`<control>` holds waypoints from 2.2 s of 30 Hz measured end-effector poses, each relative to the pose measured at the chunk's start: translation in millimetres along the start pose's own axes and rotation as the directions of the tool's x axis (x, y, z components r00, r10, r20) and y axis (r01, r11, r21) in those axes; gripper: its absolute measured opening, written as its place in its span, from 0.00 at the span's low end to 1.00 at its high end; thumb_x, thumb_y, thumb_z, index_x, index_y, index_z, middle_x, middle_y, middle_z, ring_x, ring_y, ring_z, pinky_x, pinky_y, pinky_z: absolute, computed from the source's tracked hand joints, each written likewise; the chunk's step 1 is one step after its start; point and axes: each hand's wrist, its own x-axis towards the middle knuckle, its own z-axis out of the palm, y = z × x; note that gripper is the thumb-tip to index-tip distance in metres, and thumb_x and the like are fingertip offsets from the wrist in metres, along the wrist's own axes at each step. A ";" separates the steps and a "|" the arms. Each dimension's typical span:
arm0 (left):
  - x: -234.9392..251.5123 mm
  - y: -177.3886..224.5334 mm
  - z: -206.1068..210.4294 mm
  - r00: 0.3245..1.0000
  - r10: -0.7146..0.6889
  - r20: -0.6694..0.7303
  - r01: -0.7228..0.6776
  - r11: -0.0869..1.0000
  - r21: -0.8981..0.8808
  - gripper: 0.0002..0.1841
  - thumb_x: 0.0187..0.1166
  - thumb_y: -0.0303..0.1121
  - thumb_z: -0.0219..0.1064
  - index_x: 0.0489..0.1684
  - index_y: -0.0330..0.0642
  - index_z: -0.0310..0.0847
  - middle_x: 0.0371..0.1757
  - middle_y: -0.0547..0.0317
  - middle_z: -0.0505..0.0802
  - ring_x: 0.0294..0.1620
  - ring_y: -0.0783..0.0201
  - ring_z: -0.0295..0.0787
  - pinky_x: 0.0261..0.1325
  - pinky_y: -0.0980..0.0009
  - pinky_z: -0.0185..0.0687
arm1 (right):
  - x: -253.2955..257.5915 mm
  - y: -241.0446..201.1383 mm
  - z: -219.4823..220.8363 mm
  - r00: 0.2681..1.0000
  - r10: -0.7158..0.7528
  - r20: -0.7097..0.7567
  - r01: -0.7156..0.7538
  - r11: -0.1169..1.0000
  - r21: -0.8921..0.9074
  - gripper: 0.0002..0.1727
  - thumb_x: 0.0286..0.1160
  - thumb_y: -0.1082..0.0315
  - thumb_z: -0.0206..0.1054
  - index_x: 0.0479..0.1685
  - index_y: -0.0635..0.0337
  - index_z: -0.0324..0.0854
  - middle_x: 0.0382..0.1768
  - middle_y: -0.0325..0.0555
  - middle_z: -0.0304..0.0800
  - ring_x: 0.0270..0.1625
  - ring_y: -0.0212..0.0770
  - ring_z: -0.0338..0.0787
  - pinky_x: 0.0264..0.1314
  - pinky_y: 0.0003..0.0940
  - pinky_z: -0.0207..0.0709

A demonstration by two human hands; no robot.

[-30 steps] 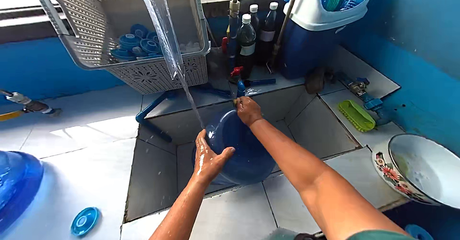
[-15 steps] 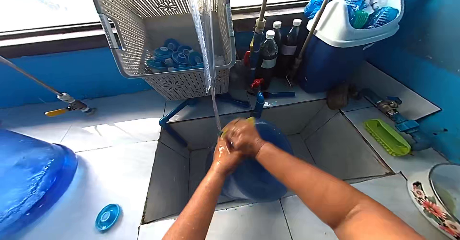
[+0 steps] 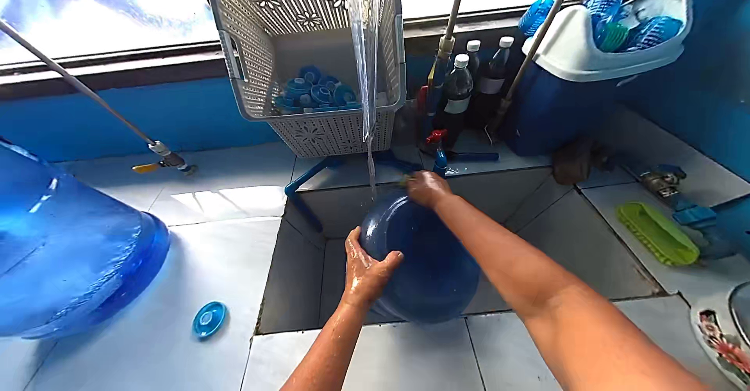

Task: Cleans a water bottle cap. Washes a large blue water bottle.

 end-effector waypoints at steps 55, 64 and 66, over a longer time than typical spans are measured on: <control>63.9 41.6 -4.2 0.980 0.132 0.148 -0.198 0.589 0.784 0.56 0.82 0.69 0.51 0.92 0.24 0.36 0.94 0.27 0.44 0.96 0.34 0.33 0.93 0.38 0.28 | -22.3 8.6 115.9 0.906 -0.028 -0.423 0.346 0.626 0.699 0.25 0.89 0.69 0.50 0.75 0.82 0.69 0.73 0.75 0.78 0.77 0.58 0.80 0.81 0.46 0.71; 69.2 42.1 -5.0 0.981 0.144 0.130 -0.191 0.596 0.780 0.56 0.82 0.66 0.54 0.91 0.21 0.35 0.93 0.23 0.42 0.96 0.32 0.31 0.93 0.36 0.27 | -47.1 0.1 121.6 0.971 0.074 -0.228 0.163 0.493 0.854 0.27 0.93 0.68 0.45 0.83 0.79 0.59 0.76 0.74 0.74 0.78 0.55 0.78 0.82 0.46 0.69; 49.8 31.8 -4.1 0.915 0.222 0.338 -0.404 0.527 0.747 0.59 0.78 0.69 0.56 0.92 0.23 0.38 0.94 0.28 0.44 0.96 0.36 0.34 0.94 0.41 0.31 | -1.4 19.6 94.3 0.991 0.020 -0.133 0.105 0.497 0.861 0.25 0.94 0.66 0.46 0.77 0.77 0.70 0.71 0.69 0.81 0.74 0.51 0.81 0.79 0.45 0.71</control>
